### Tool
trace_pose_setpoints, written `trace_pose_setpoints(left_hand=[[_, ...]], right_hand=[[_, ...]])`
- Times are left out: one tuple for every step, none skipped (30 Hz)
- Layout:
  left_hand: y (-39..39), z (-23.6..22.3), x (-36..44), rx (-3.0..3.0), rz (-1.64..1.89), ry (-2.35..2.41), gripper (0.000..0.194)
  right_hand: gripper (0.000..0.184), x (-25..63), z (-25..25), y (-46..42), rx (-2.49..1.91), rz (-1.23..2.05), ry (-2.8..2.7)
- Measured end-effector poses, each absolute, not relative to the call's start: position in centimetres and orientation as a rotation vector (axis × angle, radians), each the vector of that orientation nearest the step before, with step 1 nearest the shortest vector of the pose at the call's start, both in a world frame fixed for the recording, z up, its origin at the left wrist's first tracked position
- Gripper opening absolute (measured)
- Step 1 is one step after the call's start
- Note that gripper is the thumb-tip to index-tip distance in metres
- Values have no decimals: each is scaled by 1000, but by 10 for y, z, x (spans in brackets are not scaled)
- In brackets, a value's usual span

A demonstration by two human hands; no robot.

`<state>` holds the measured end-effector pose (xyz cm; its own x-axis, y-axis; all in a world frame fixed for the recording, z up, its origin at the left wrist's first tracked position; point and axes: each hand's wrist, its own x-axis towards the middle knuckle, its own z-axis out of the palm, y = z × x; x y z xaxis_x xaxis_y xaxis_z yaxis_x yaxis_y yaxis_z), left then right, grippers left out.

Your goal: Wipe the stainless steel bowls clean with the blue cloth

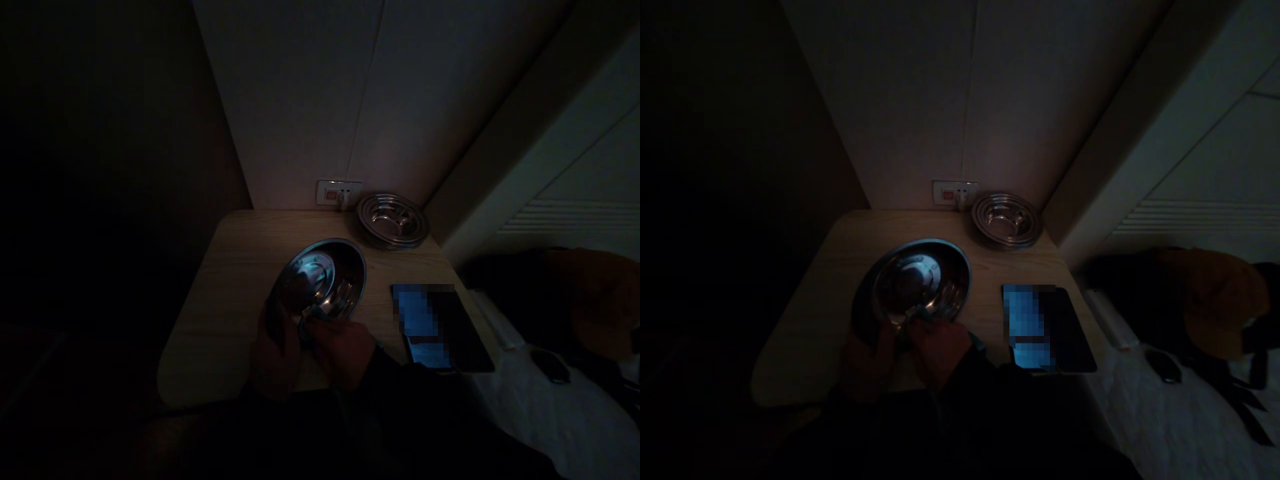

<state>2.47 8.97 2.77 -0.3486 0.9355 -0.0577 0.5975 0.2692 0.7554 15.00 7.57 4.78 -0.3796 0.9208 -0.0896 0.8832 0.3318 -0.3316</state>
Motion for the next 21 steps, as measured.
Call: trace_pose_setpoints(left_hand=[[89,28,25,1384,885,2048,49],[89,29,25,1392,883,2052,48],[89,29,25,1399,872,2057,47],[89,29,25,1403,851,2066,46],[89,29,25,1403,824,2079,45],[89,29,25,1406,804,2091,44],[90,29,25,1414,797,2095,44],[90,29,25,1426,803,2094,43],[90,28,25,1440,815,2090,41],[90,28,25,1449,830,2090,40],[90,27,25,1455,840,2091,39],[90,27,25,1461,851,2089,39],[90,26,25,1468,862,2081,39],[90,25,25,1476,870,2071,38],[90,24,25,1482,873,2060,38],[90,23,25,1488,873,2049,38],[90,23,25,1494,872,2041,37],[90,22,24,1495,875,2040,38],[90,22,24,1494,877,2039,39],[90,22,23,1494,886,2037,40],[90,22,23,1493,901,2032,42]], right_hand=[[33,152,48,76,-1684,479,-2498],[33,155,49,77,-1694,453,-2525],[33,160,50,79,-1701,425,-2555],[32,165,51,82,-1712,393,-2583],[32,171,53,85,-1729,358,-2607],[32,178,55,89,-1753,316,-2627],[33,184,57,93,-1780,269,-2643],[33,190,59,97,-1804,220,-2656],[33,195,60,100,-1827,175,-2660],[33,198,61,102,-1847,135,-2656],[32,198,61,103,-1861,112,-2646],[32,197,60,102,-1869,108,-2630],[31,194,58,100,-1863,129,-2616],[31,189,56,97,-1851,167,-2598],[31,182,54,93,-1833,222,-2580],[31,175,52,89,-1808,290,-2565],[31,167,51,86,-1778,362,-2546],[31,161,51,83,-1750,429,-2525],[31,155,51,80,-1732,484,-2501],[31,150,52,78,-1718,528,-2480],[32,147,52,77,-1700,560,-2470]])
